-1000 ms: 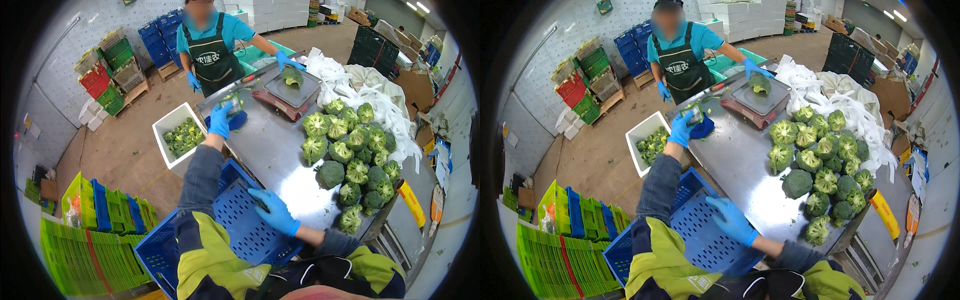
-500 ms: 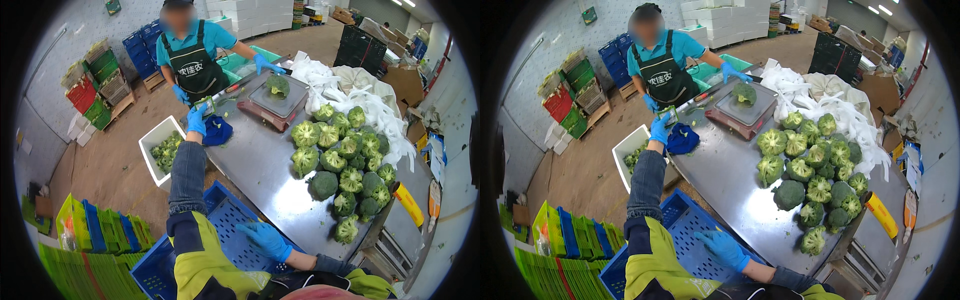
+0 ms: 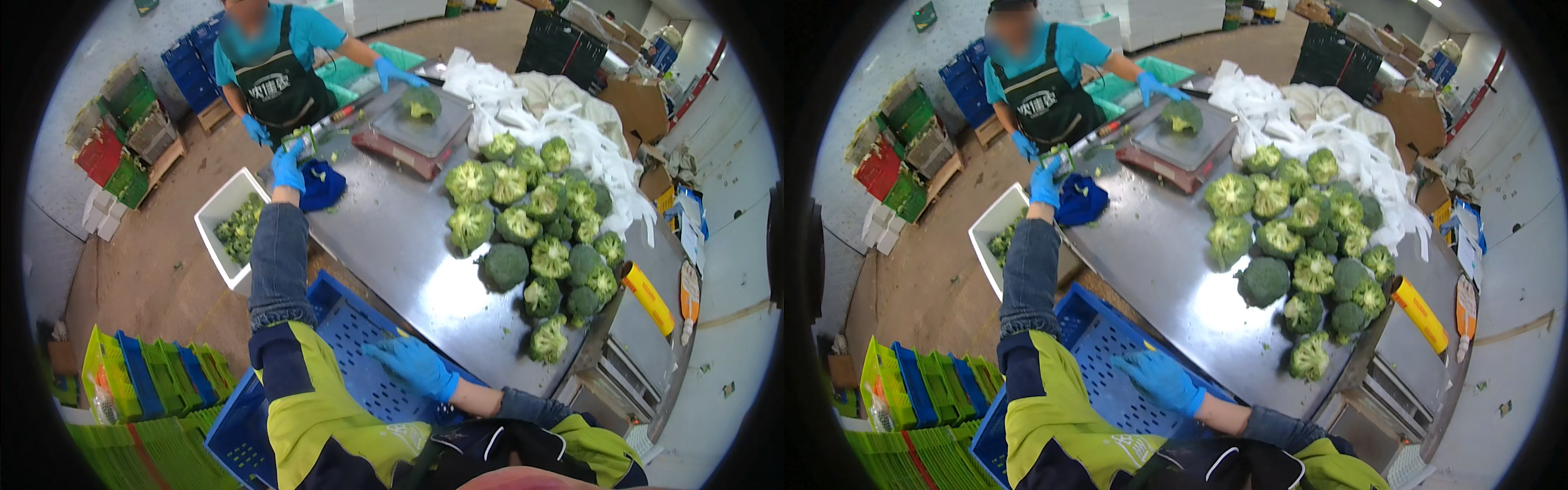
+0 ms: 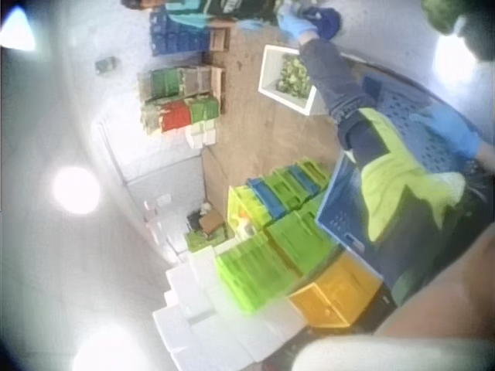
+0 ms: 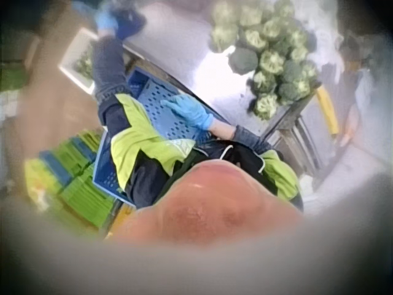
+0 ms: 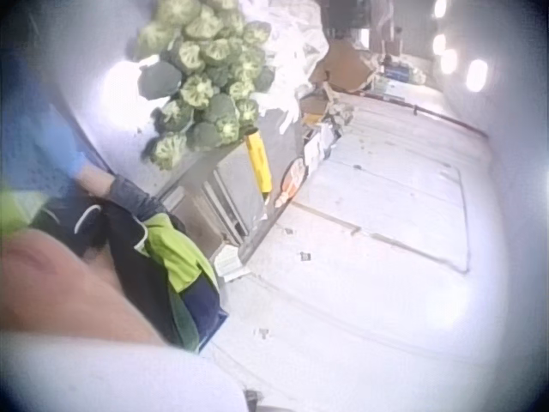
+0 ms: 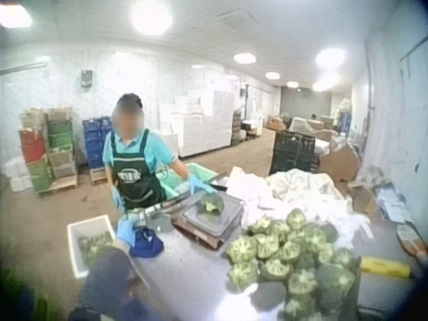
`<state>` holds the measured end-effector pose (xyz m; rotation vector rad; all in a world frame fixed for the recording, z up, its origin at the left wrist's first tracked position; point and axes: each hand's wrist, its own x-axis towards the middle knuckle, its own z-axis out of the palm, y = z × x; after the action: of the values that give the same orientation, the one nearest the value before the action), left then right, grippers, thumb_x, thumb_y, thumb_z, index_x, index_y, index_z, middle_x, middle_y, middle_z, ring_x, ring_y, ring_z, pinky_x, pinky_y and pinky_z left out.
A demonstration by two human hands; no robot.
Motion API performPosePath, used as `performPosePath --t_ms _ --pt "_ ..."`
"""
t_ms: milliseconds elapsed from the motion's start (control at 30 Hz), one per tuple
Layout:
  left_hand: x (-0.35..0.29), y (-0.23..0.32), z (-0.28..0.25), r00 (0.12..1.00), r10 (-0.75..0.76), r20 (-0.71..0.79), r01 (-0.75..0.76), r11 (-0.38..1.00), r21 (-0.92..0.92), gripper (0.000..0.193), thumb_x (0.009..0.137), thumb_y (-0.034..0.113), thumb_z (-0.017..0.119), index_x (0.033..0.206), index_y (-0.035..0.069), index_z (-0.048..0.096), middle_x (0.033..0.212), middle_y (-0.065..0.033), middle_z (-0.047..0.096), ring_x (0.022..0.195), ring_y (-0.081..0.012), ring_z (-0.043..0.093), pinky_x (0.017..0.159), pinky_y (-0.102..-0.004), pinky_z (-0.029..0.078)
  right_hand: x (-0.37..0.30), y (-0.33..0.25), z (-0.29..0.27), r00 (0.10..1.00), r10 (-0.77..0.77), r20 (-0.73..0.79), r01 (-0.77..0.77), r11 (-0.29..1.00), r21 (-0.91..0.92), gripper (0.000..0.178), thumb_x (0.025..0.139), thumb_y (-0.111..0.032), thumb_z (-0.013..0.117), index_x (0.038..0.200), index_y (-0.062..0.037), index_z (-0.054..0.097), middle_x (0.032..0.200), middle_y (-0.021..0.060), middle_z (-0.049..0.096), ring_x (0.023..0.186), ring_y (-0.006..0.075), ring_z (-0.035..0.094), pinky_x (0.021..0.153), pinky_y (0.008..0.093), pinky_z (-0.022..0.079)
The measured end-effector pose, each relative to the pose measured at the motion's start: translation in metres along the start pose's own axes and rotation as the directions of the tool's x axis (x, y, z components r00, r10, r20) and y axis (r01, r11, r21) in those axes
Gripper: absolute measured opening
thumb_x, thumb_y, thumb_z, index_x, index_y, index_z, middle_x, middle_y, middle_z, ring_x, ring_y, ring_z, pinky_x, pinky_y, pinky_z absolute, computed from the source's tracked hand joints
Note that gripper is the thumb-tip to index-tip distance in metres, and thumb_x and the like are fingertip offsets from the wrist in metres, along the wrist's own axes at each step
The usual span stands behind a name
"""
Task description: The person places broccoli heads into white mesh nets, weighs some of them on a scale, and wraps the netted broccoli in plastic film using a heat-sealing machine before placing the finished items into a blue crate.
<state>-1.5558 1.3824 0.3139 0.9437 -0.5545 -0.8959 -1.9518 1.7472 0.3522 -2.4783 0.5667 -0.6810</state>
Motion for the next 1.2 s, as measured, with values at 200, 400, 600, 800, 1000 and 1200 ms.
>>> performPosePath --t_ms 200,400,600,800,1000,1200 --pt "-0.008 0.003 0.010 1.000 -0.004 -0.008 0.004 0.997 0.080 0.027 0.086 0.012 0.072 0.112 0.010 0.066 0.099 -0.0051 0.070 0.086 -0.0213 0.068 0.074 -0.0386 0.058 -0.005 0.004 0.011 0.998 -0.047 -0.043 0.042 0.992 -0.122 0.054 0.079 -0.003 0.060 0.133 -0.0053 0.055 0.106 0.0119 0.060 0.093 0.0275 0.060 0.084 0.0394 0.048" --pt "-0.040 0.005 0.044 0.998 -0.052 0.040 0.052 0.999 -0.010 0.028 0.083 0.008 0.073 0.110 0.003 0.067 0.100 -0.0086 0.071 0.084 -0.0209 0.069 0.076 -0.0353 0.057 -0.007 0.010 0.010 0.998 -0.064 -0.030 0.058 0.983 -0.172 0.054 0.078 -0.002 0.058 0.132 -0.0036 0.055 0.106 0.0120 0.060 0.094 0.0276 0.059 0.086 0.0391 0.048" --pt "-0.039 0.007 0.010 0.984 -0.129 0.123 0.114 0.987 0.116 0.018 0.082 0.007 0.074 0.099 0.005 0.068 0.093 -0.0068 0.070 0.079 -0.0199 0.068 0.071 -0.0320 0.055 -0.009 0.001 0.013 0.999 -0.033 -0.037 0.029 0.995 -0.096 0.053 0.079 -0.002 0.059 0.131 -0.0026 0.056 0.106 0.0110 0.062 0.092 0.0287 0.060 0.089 0.0395 0.049" --pt "-0.022 -0.010 0.011 0.999 -0.049 -0.022 0.048 0.998 -0.027 0.027 0.084 0.010 0.075 0.109 0.006 0.066 0.104 -0.0079 0.070 0.090 -0.0231 0.069 0.079 -0.0378 0.057 -0.004 0.003 0.009 0.998 -0.027 -0.064 0.021 0.996 -0.083 0.047 0.080 -0.001 0.058 0.127 -0.0036 0.059 0.110 0.0108 0.062 0.095 0.0274 0.061 0.084 0.0377 0.049" --pt "-0.003 0.001 -0.001 1.000 -0.002 -0.020 0.002 1.000 -0.002 0.025 0.086 0.010 0.072 0.111 0.007 0.068 0.101 -0.0091 0.071 0.087 -0.0243 0.069 0.078 -0.0384 0.058 -0.002 0.002 0.006 0.999 -0.021 -0.032 0.018 0.995 -0.096 0.047 0.080 -0.003 0.059 0.127 -0.0040 0.058 0.108 0.0108 0.062 0.094 0.0275 0.060 0.085 0.0385 0.048" --pt "-0.013 -0.001 -0.010 1.000 0.007 -0.014 -0.007 1.000 -0.003 0.026 0.086 0.009 0.072 0.111 0.008 0.068 0.103 -0.0071 0.071 0.087 -0.0225 0.069 0.076 -0.0365 0.056 0.000 0.004 0.008 0.999 -0.025 -0.039 0.019 0.988 -0.151 0.050 0.080 -0.004 0.058 0.130 -0.0046 0.057 0.107 0.0101 0.061 0.093 0.0268 0.060 0.084 0.0373 0.048"
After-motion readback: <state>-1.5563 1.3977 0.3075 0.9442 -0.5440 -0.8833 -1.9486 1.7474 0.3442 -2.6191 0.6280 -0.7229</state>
